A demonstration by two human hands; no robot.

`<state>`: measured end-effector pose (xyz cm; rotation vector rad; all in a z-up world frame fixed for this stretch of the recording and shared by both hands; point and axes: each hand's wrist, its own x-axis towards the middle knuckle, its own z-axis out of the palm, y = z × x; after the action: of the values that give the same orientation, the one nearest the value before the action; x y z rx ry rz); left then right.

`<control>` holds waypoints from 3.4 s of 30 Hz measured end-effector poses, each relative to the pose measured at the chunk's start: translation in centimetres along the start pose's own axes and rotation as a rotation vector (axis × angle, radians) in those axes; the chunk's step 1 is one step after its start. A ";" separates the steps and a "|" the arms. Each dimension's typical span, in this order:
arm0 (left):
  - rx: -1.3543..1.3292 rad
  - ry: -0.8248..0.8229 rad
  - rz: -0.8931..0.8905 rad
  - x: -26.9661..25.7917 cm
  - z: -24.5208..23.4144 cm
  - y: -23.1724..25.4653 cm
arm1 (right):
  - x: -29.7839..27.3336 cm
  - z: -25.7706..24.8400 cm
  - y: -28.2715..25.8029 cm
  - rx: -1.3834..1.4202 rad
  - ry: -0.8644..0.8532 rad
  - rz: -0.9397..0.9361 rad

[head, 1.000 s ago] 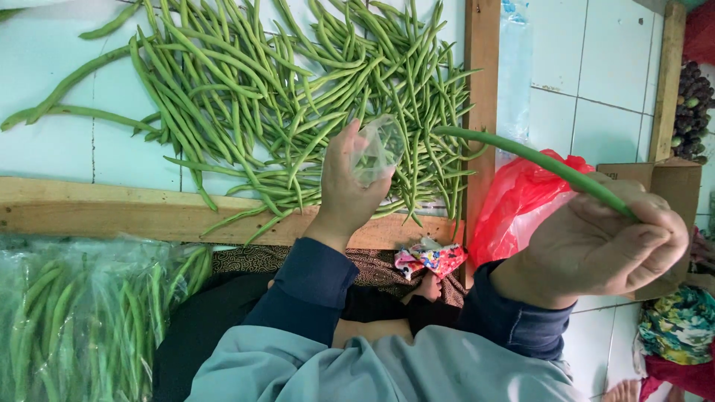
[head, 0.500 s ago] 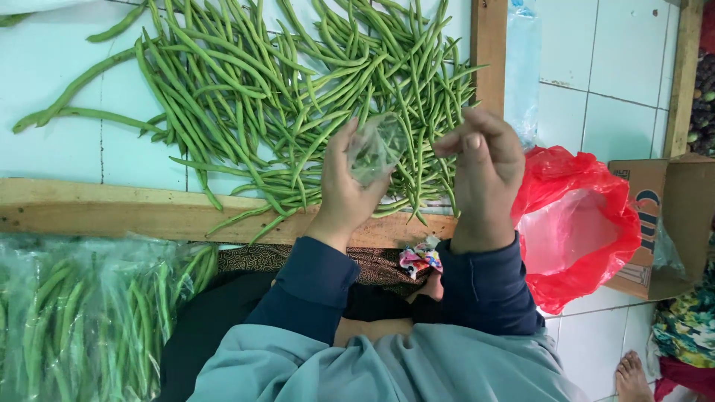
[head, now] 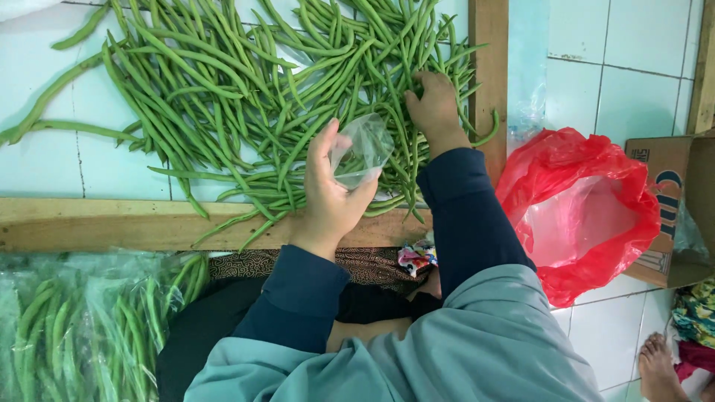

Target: Bagging green beans into small plastic bags for retail packaging

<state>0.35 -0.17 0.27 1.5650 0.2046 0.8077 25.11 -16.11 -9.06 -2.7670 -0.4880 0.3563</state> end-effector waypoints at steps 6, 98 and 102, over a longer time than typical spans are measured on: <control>0.001 0.002 0.006 0.1 -0.1 -0.2 | -1.5 2.7 0.8 -0.102 0.154 -0.065; 0.209 -0.171 0.064 -1.0 0.0 -0.2 | -19.9 -21.1 -13.4 1.017 0.263 -0.591; 0.202 -0.191 0.083 -0.5 -0.3 0.5 | -19.0 -19.4 -15.1 0.895 0.022 -0.472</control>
<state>-0.33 -0.33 0.48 1.8406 0.0843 0.7132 9.03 -14.49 17.52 -1.7337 -0.7306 0.3192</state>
